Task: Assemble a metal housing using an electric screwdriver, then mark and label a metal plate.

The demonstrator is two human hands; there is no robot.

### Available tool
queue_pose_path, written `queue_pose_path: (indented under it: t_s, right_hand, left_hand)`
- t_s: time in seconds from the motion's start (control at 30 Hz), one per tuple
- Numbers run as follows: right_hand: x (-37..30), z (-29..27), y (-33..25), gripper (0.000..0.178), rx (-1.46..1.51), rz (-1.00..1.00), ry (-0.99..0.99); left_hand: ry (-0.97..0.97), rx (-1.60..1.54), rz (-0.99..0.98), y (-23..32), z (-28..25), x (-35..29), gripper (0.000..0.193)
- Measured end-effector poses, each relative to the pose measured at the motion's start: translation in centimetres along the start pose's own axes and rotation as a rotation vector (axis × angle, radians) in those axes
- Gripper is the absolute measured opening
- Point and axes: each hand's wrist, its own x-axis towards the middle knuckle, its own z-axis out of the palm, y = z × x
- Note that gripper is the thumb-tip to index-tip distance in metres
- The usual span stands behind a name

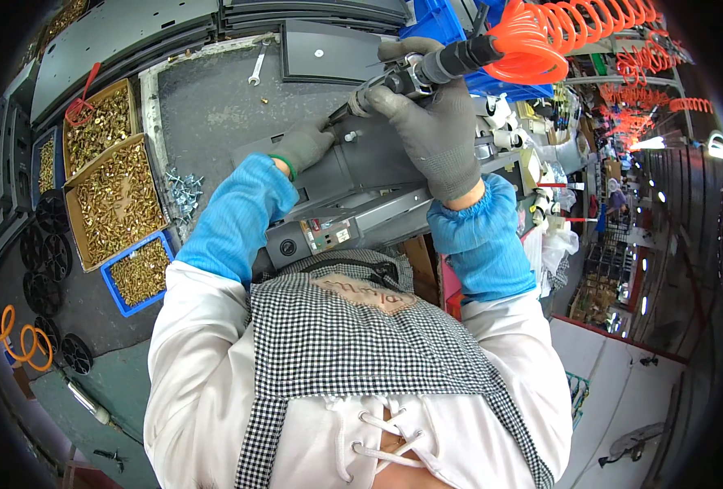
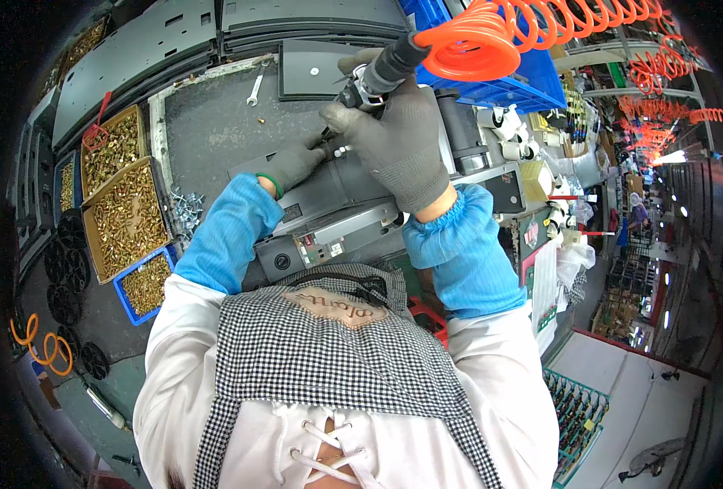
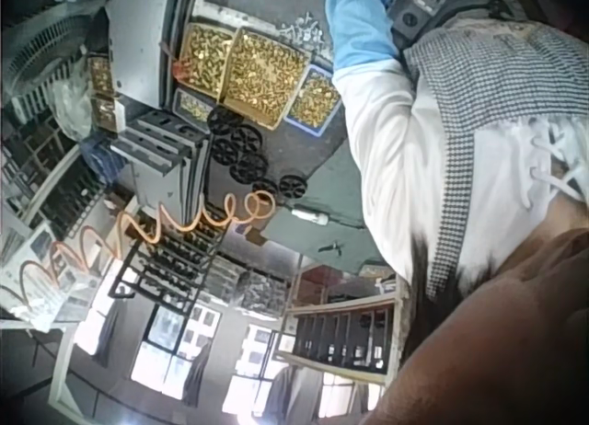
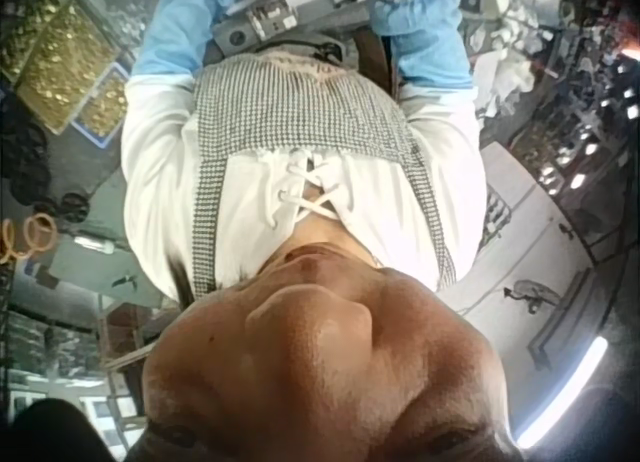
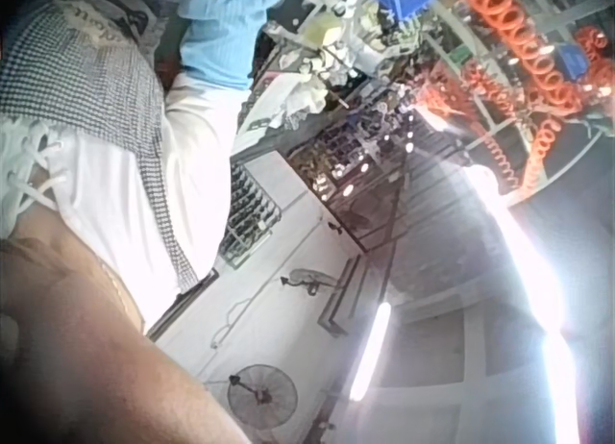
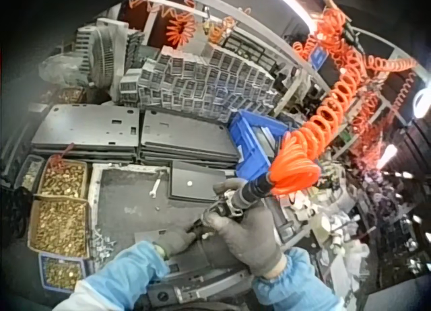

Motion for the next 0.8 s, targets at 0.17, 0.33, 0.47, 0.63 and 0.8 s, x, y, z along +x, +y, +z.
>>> queue_pose_path:
  t_s: [0.17, 0.33, 0.47, 0.63, 0.8]
  right_hand:
    - [0.1, 0.1, -0.8, 0.047, -0.022, 0.063, 0.028]
    - [-0.3, 0.0, -0.9, 0.046, -0.084, 0.092, 0.033]
    - [0.3, -0.6, -2.0, 0.039, -0.187, 0.153, 0.02]
    - [2.3, -1.7, 0.9, 0.037, -0.271, 0.103, -0.08]
    - [2.4, -0.9, 0.7, 0.036, -0.006, 0.176, -0.025]
  left_hand:
    - [-0.027, -0.017, -0.082, -0.3, -1.0, -0.2, 0.042]
    - [0.099, 0.004, -0.06, -1.4, -1.1, 0.2, 0.041]
    - [0.097, 0.416, 0.008, 2.8, -2.3, -0.6, 0.041]
    - [-0.033, 0.564, 0.002, 2.2, -2.2, 0.1, 0.042]
    - [0.05, 0.522, 0.05, 1.6, -2.2, 0.1, 0.038]
